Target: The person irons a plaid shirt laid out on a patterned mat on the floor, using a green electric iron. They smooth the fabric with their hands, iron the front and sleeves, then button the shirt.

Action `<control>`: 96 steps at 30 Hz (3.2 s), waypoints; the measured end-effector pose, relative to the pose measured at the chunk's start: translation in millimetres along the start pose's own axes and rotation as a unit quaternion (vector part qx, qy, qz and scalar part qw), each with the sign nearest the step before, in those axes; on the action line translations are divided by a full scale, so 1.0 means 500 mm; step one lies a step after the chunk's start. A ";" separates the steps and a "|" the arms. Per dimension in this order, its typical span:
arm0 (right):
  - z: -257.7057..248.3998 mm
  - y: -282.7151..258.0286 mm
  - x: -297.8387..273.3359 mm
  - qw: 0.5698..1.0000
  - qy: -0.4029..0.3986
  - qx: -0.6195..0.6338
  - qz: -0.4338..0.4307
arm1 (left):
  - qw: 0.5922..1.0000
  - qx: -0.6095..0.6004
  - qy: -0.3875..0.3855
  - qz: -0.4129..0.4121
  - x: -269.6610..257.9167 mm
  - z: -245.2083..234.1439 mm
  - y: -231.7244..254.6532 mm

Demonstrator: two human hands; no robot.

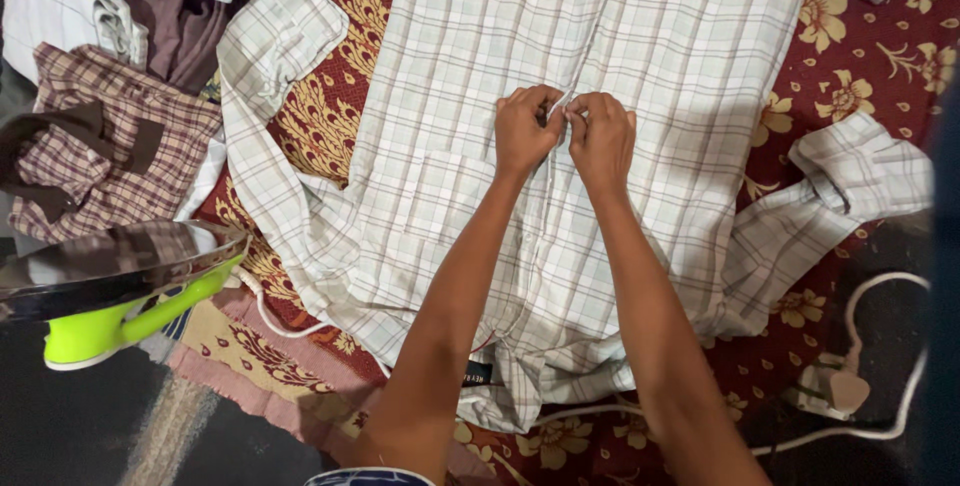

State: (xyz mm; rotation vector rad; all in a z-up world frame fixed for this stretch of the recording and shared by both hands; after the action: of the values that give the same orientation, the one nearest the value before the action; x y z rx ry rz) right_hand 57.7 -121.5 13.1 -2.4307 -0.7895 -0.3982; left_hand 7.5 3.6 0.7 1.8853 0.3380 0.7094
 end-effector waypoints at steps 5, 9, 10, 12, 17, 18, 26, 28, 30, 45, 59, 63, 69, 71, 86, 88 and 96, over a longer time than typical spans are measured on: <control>-0.006 -0.011 -0.004 1.000 -0.009 0.016 0.017 | 1.000 -0.017 -0.003 -0.002 0.001 -0.005 0.008; -0.015 -0.020 -0.001 0.999 0.029 0.016 0.003 | 1.000 -0.018 0.000 0.000 0.001 -0.011 0.023; -0.016 -0.020 0.000 0.999 0.030 0.019 0.010 | 1.000 -0.019 0.002 -0.001 0.001 -0.013 0.026; -0.016 -0.016 0.003 0.998 0.024 0.040 0.035 | 1.000 -0.017 -0.003 -0.004 0.002 -0.014 0.031; 0.001 -0.002 0.006 0.995 0.017 0.061 0.080 | 0.999 -0.035 -0.002 -0.023 0.006 -0.015 0.036; 0.007 0.003 0.009 0.993 0.000 0.065 0.099 | 0.998 -0.051 -0.003 -0.037 0.008 -0.015 0.036; 0.044 0.072 0.047 0.971 -0.154 0.061 0.175 | 0.997 -0.077 0.008 -0.022 0.006 -0.019 0.040; 0.048 0.083 0.057 0.958 -0.187 0.063 0.208 | 0.997 -0.077 0.004 -0.022 0.007 -0.018 0.036; 0.051 0.088 0.063 0.945 -0.217 0.072 0.235 | 0.996 -0.085 -0.001 -0.034 0.008 -0.018 0.028; 0.032 0.077 0.083 0.887 -0.251 0.179 0.345 | 0.998 -0.056 0.004 -0.030 0.010 -0.007 0.008; 0.086 0.079 0.064 0.907 -0.138 0.115 0.381 | 0.998 -0.054 -0.006 -0.038 0.021 -0.013 0.023; 0.082 0.063 0.051 0.921 -0.110 0.133 0.349 | 0.993 -0.053 -0.032 -0.102 0.026 -0.014 0.021; 0.069 0.046 0.038 0.931 -0.094 0.142 0.324 | 0.988 -0.118 -0.057 -0.079 0.034 -0.011 -0.015; 0.066 0.049 0.039 0.933 -0.099 0.163 0.305 | 0.987 -0.133 -0.059 -0.071 0.037 -0.008 -0.030; 0.073 0.087 0.032 0.925 -0.167 0.215 0.265 | 0.961 0.125 -0.156 -0.193 0.076 0.054 -0.060; 0.075 0.090 0.032 0.929 -0.163 0.229 0.243 | 0.955 0.136 -0.163 -0.205 0.080 0.057 -0.059; 0.077 0.100 0.031 0.930 -0.175 0.219 0.240 | 0.972 0.132 -0.119 -0.157 0.060 0.069 -0.071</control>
State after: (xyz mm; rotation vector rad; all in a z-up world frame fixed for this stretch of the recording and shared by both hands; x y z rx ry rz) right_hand 104.5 -126.0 -32.0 -2.1792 -0.3402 0.3739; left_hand 55.1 8.8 -31.5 2.0786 0.5831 0.2300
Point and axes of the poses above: each hand's wrist, its own x-axis towards the middle knuckle, its own z-axis out of the palm, y = z × x, the point moved 1 cm from there along x, towards the middle knuckle, and after that the axes turned 12 degrees about -x, right-handed, at the moved point
